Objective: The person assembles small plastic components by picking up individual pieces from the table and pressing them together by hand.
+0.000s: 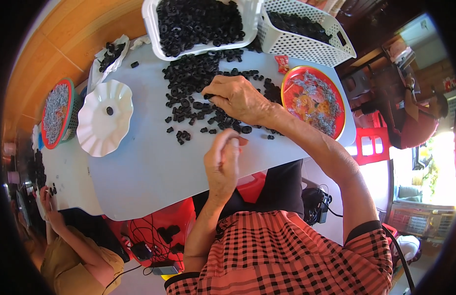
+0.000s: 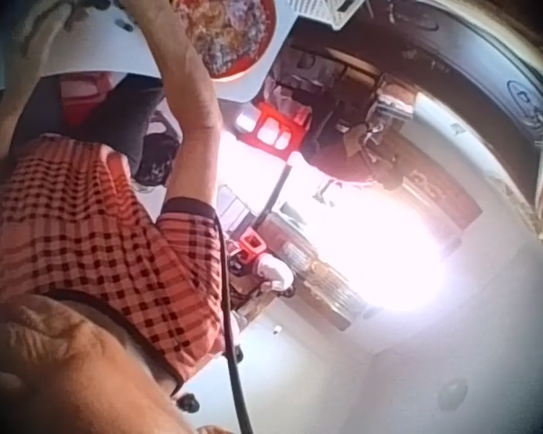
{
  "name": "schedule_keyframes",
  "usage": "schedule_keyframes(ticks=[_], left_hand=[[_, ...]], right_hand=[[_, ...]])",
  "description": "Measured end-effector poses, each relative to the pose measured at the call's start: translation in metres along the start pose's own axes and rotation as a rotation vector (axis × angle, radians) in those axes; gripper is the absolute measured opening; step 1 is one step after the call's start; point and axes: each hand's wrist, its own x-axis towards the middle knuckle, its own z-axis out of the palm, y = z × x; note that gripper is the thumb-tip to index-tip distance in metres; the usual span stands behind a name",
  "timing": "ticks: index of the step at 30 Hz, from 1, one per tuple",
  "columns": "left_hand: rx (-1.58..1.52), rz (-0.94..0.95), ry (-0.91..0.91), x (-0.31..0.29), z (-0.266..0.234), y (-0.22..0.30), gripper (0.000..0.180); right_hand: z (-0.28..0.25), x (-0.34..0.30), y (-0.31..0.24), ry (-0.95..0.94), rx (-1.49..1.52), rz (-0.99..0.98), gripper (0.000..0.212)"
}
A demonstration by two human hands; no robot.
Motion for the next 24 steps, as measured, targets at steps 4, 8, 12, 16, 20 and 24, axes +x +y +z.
schedule_keyframes(ticks=[4, 8, 12, 16, 20, 24], left_hand=[[-0.018, 0.055, 0.114, 0.006, 0.0, 0.007, 0.029], [-0.172, -0.061, 0.173, 0.019, 0.002, 0.006, 0.027], [-0.445, -0.173, 0.063, 0.027, 0.015, 0.009, 0.025], [-0.597, -0.353, -0.007, 0.03, 0.023, -0.001, 0.027], [-0.655, -0.275, -0.256, 0.027, 0.028, -0.011, 0.024], [-0.544, -0.34, -0.108, 0.021, 0.04, -0.006, 0.02]], right_hand=[[-0.015, -0.025, -0.02, 0.019, 0.154, 0.019, 0.022], [-0.025, -0.05, -0.041, 0.053, 0.497, 0.221, 0.026], [-0.011, -0.072, -0.05, 0.259, 0.359, 0.204, 0.027], [-0.02, -0.093, -0.044, 0.372, -0.012, 0.075, 0.028], [-0.051, -0.108, -0.037, 0.265, 0.047, 0.097, 0.025], [-0.092, -0.124, 0.0, 0.251, -0.12, 0.303, 0.016]])
